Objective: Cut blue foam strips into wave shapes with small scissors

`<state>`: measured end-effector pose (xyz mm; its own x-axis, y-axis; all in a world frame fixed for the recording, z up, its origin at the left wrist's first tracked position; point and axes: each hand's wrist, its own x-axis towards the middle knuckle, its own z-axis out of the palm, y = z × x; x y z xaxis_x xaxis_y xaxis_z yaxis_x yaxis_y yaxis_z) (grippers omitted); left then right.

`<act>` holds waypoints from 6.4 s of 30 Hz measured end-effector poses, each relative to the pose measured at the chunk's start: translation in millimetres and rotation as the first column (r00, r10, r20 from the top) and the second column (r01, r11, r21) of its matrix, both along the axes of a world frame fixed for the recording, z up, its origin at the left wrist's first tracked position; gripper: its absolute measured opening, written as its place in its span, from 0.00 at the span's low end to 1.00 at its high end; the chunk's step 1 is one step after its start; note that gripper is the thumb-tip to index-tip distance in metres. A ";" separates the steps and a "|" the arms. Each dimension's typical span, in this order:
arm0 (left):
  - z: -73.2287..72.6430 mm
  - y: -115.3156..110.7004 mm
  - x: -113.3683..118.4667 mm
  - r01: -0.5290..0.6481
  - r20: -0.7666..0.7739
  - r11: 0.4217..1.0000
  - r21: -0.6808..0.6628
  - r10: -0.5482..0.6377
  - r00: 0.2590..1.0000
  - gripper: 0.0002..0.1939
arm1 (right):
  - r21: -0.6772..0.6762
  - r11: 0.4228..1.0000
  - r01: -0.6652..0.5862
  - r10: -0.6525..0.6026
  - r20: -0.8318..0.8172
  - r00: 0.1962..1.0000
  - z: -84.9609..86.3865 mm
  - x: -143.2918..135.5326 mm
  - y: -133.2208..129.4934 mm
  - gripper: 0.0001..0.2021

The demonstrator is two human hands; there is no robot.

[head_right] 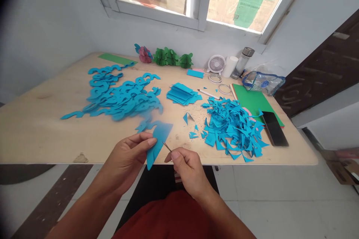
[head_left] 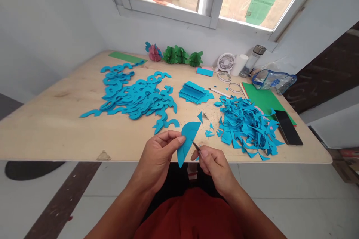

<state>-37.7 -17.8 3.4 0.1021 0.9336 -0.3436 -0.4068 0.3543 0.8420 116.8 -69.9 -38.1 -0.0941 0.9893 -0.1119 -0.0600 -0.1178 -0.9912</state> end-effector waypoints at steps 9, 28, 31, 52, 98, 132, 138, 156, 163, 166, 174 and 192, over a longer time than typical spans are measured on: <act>-0.4 1.4 -2.2 0.100 0.069 0.995 0.005 -0.101 0.993 0.08 | -0.021 0.999 -0.031 0.029 -0.089 0.996 1.0 2.4 2.5 0.23; -3.1 -4.4 1.1 0.098 0.013 0.995 0.033 -0.099 0.995 0.07 | 0.041 0.999 0.025 -0.030 0.127 0.992 10.6 -2.4 -1.9 0.24; -4.2 -5.2 1.1 0.085 -0.020 0.995 0.058 -0.084 0.996 0.06 | 0.008 0.999 0.040 -0.041 0.124 0.991 11.5 -3.5 -2.3 0.25; -3.5 -11.8 8.4 0.050 0.112 0.998 -0.029 -0.046 0.993 0.08 | -0.003 0.991 0.134 -0.133 0.037 0.990 1.8 -16.0 -11.3 0.23; -4.6 -20.4 14.3 -0.003 0.129 0.997 -0.082 0.013 0.992 0.10 | 0.067 0.980 0.188 -0.189 0.007 0.982 3.3 -22.6 -12.1 0.23; -5.1 -11.3 18.7 -0.008 0.146 1.000 -0.027 0.012 0.989 0.12 | 0.041 0.959 0.282 -0.280 -0.044 0.959 1.6 -35.9 -4.4 0.23; -5.4 -9.0 19.6 -0.028 0.157 0.999 -0.028 0.032 0.987 0.12 | 0.054 0.953 0.299 -0.297 -0.032 0.954 2.8 -38.3 -1.6 0.23; -7.2 5.5 18.9 -0.061 0.127 0.996 -0.061 0.069 0.990 0.14 | 0.051 0.945 0.324 -0.323 -0.032 0.946 0.8 -42.6 11.0 0.24; -10.2 8.6 18.6 -0.066 0.148 0.994 -0.090 0.079 0.986 0.13 | 0.041 0.945 0.325 -0.323 -0.045 0.945 -2.3 -41.4 16.6 0.24; -9.7 11.6 18.7 -0.051 0.175 0.991 -0.120 0.072 0.982 0.13 | -0.004 0.940 0.341 -0.341 -0.082 0.937 -4.4 -42.1 17.8 0.25; -5.6 17.6 13.8 -0.006 0.238 0.979 -0.202 0.055 0.970 0.13 | -0.169 0.891 0.422 -0.451 -0.214 0.866 -1.7 -19.8 20.7 0.23; -0.6 1.8 16.7 0.109 0.274 0.979 -0.175 -0.058 0.960 0.09 | -0.100 0.956 0.275 -0.291 -0.250 0.923 9.0 -19.6 37.8 0.13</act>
